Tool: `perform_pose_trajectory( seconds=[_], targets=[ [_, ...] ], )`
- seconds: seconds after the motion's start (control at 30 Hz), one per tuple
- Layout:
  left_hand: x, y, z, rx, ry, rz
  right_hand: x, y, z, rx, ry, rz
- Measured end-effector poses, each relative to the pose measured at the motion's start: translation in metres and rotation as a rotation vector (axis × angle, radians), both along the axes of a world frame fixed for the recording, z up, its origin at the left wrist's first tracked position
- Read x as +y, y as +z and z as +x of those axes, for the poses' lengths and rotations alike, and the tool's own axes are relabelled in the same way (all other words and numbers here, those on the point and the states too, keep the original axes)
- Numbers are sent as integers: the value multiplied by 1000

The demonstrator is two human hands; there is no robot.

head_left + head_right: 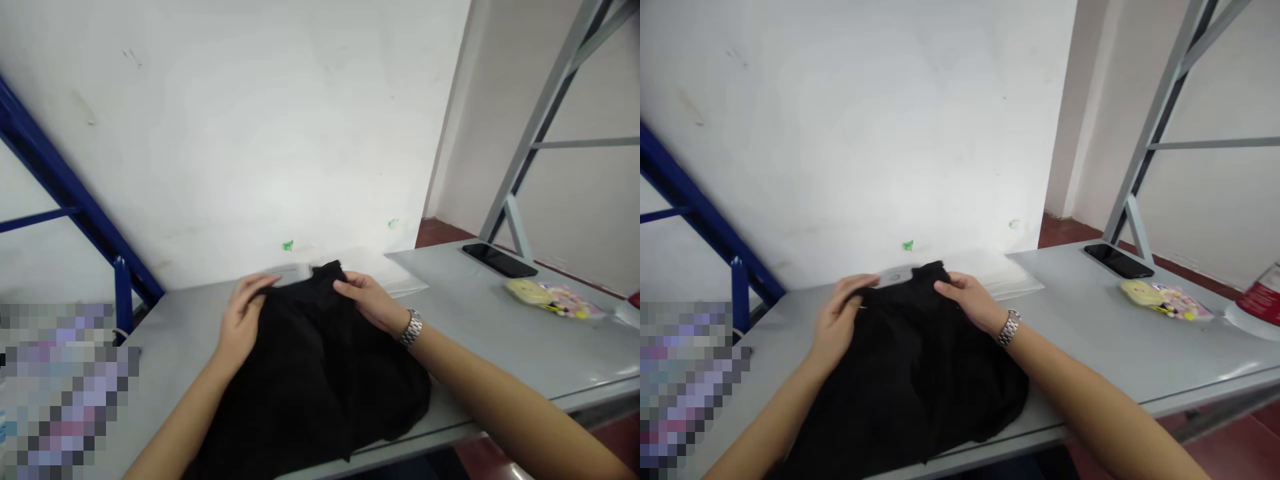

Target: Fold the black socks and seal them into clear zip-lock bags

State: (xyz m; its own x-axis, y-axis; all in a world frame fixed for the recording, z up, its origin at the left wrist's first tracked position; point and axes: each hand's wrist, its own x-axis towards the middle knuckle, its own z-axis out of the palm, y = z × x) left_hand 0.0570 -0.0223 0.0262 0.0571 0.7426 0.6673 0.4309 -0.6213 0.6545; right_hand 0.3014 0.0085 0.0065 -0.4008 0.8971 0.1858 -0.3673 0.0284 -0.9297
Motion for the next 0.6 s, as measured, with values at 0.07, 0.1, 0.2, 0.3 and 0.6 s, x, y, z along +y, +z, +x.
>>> perform_pose_trajectory(
  seconds=[0.07, 0.1, 0.2, 0.3, 0.6],
  targets=[
    [6, 6, -7, -295, -49, -39, 0, 3, 2, 97, -35, -15],
    [8, 8, -11, -427, -97, -88, 1, 4, 4, 130, -38, -15],
    [17, 8, -17, -605, -202, -422, 3, 5, 6, 159, -30, -24],
    [24, 0, -19, -538, -177, -900, 9, 0, 6, 88, -111, -98],
    [-1, 1, -10, 247, -249, -980, 32, -17, 19, 35, -397, -145]
  ],
)
